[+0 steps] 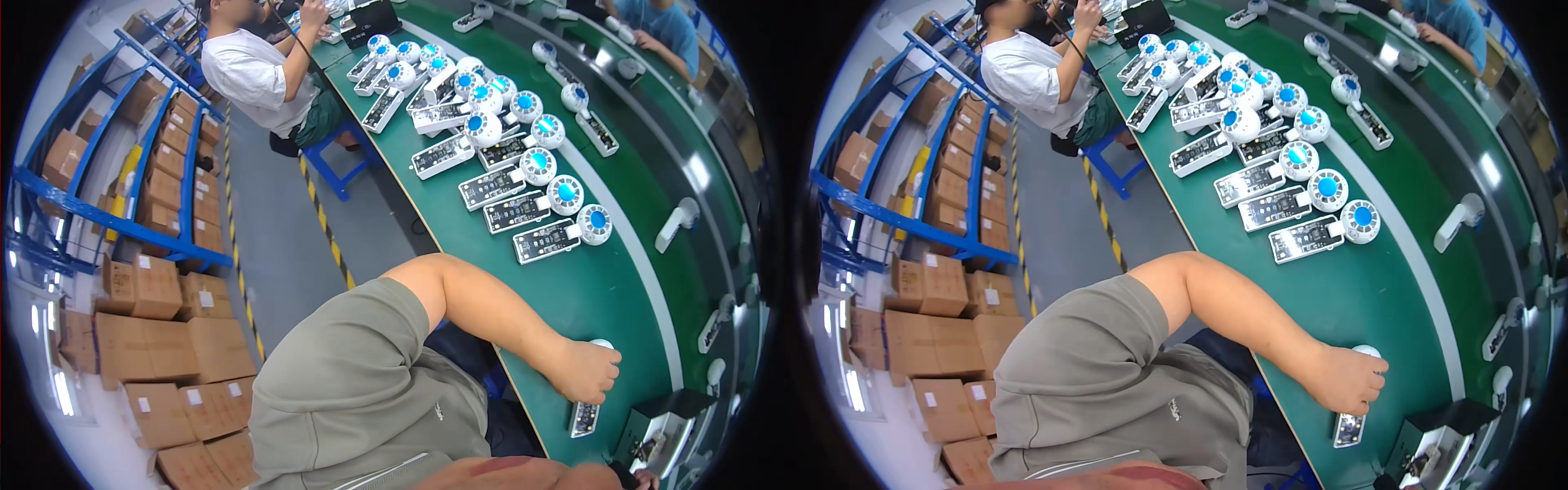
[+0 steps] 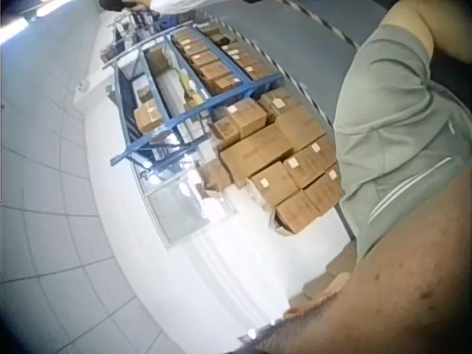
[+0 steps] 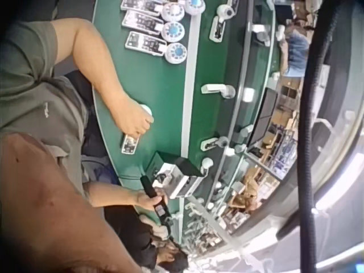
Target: Assembling electronic components onto a printed circuit board at a production line station.
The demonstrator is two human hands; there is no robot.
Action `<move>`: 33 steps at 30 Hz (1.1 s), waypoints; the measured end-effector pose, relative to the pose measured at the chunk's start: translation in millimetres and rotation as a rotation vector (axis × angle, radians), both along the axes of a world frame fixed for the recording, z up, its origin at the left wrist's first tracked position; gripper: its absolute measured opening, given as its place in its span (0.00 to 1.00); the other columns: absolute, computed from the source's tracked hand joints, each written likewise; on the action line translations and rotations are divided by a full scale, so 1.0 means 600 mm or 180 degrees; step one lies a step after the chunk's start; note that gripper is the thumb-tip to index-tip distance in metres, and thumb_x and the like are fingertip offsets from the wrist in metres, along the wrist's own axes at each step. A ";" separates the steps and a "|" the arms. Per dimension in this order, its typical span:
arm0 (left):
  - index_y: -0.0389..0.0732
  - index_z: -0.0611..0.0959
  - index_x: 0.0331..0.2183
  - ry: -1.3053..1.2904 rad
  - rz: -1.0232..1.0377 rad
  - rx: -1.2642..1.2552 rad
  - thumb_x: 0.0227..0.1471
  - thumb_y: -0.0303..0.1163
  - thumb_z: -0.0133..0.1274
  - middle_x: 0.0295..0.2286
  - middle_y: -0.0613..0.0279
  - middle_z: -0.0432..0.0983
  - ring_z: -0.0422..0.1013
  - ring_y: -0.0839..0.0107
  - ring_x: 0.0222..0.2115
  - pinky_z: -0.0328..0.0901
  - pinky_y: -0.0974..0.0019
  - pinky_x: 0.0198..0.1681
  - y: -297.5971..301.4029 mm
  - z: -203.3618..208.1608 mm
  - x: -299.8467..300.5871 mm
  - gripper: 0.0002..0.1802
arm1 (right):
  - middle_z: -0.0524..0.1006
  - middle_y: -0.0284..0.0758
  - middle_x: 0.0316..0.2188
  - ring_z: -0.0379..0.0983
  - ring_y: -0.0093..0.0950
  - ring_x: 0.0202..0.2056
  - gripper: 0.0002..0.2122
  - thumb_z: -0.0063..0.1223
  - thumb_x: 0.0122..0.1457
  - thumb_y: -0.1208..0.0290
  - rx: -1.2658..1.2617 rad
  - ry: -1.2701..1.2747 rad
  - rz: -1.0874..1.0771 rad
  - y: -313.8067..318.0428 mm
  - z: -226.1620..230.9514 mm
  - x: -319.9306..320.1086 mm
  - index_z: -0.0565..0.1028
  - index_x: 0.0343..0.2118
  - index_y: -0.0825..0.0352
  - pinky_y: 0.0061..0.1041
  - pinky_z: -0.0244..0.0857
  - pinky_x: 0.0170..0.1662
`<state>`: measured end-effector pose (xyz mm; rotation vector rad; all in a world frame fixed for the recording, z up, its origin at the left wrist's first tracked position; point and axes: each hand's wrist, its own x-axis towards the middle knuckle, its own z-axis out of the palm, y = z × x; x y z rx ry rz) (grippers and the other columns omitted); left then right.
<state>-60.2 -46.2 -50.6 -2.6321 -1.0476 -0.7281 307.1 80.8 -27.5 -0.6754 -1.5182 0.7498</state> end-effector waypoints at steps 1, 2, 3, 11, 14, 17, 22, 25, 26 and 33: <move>0.48 0.81 0.28 -0.0125 0.0029 0.0004 0.42 0.43 0.56 0.30 0.63 0.78 0.70 0.62 0.32 0.59 0.54 0.41 0.003 -0.009 -0.001 0.11 | 0.66 0.33 0.16 0.60 0.26 0.16 0.13 0.51 0.59 0.61 0.0110 -0.0152 0.0043 -0.032 0.037 -0.049 0.70 0.27 0.67 0.22 0.57 0.21; 0.48 0.81 0.27 -0.0338 -0.0123 0.0106 0.42 0.42 0.56 0.30 0.63 0.78 0.70 0.62 0.32 0.59 0.54 0.41 0.016 -0.008 0.013 0.10 | 0.66 0.33 0.16 0.59 0.25 0.16 0.12 0.51 0.58 0.62 0.0317 -0.0396 -0.0091 -0.117 0.138 -0.108 0.70 0.26 0.67 0.22 0.56 0.20; 0.48 0.81 0.27 -0.0475 -0.0202 0.0078 0.42 0.43 0.56 0.29 0.63 0.77 0.70 0.62 0.31 0.59 0.54 0.41 0.022 -0.004 0.018 0.10 | 0.66 0.33 0.16 0.59 0.25 0.16 0.12 0.51 0.58 0.62 0.0296 -0.0462 -0.0127 -0.116 0.143 -0.085 0.70 0.26 0.67 0.22 0.56 0.20; 0.46 0.78 0.25 -0.1025 -0.0089 -0.0610 0.40 0.44 0.60 0.26 0.61 0.72 0.65 0.61 0.30 0.59 0.53 0.44 0.008 0.029 -0.013 0.14 | 0.71 0.38 0.26 0.67 0.30 0.26 0.16 0.51 0.61 0.58 -0.0581 -0.0459 0.3266 -0.001 0.126 -0.004 0.71 0.42 0.67 0.27 0.65 0.32; 0.45 0.77 0.25 -0.1165 -0.0128 -0.0706 0.40 0.44 0.61 0.27 0.61 0.71 0.65 0.60 0.30 0.59 0.52 0.46 0.015 0.034 -0.016 0.14 | 0.72 0.39 0.28 0.68 0.31 0.28 0.17 0.51 0.61 0.58 -0.0635 -0.0349 0.3511 -0.004 0.137 -0.020 0.71 0.44 0.67 0.28 0.66 0.35; 0.44 0.76 0.24 -0.1452 -0.0148 -0.0772 0.39 0.43 0.61 0.26 0.60 0.70 0.64 0.59 0.30 0.59 0.51 0.47 0.008 0.037 -0.026 0.15 | 0.73 0.41 0.30 0.69 0.32 0.30 0.16 0.53 0.60 0.60 -0.0590 -0.0261 0.3079 -0.025 0.160 -0.062 0.71 0.42 0.68 0.31 0.68 0.38; 0.44 0.75 0.24 -0.1438 -0.0287 -0.0769 0.38 0.43 0.62 0.26 0.60 0.70 0.64 0.59 0.30 0.59 0.52 0.47 0.019 0.030 -0.021 0.16 | 0.73 0.41 0.29 0.69 0.32 0.29 0.16 0.53 0.59 0.61 -0.0720 -0.0223 0.2780 -0.018 0.130 -0.058 0.71 0.42 0.69 0.31 0.68 0.38; 0.44 0.76 0.25 -0.1388 -0.0262 -0.0721 0.38 0.43 0.62 0.27 0.60 0.70 0.64 0.59 0.30 0.59 0.52 0.47 0.017 0.031 -0.022 0.16 | 0.73 0.41 0.29 0.69 0.32 0.29 0.15 0.54 0.59 0.61 -0.0761 -0.0202 0.2582 -0.025 0.133 -0.060 0.71 0.41 0.69 0.31 0.68 0.38; 0.44 0.76 0.25 -0.1366 -0.0253 -0.0709 0.38 0.43 0.62 0.27 0.60 0.70 0.64 0.59 0.30 0.59 0.52 0.47 0.016 0.031 -0.022 0.16 | 0.73 0.41 0.29 0.69 0.32 0.29 0.15 0.54 0.59 0.62 -0.0773 -0.0192 0.2514 -0.029 0.134 -0.061 0.71 0.41 0.69 0.31 0.68 0.37; 0.44 0.77 0.24 -0.1224 -0.0231 -0.0503 0.37 0.45 0.63 0.27 0.61 0.71 0.65 0.60 0.31 0.58 0.53 0.47 0.009 0.027 -0.018 0.17 | 0.73 0.41 0.29 0.69 0.32 0.29 0.14 0.54 0.58 0.63 -0.0843 -0.0147 0.1996 -0.071 0.132 -0.059 0.71 0.40 0.69 0.31 0.69 0.37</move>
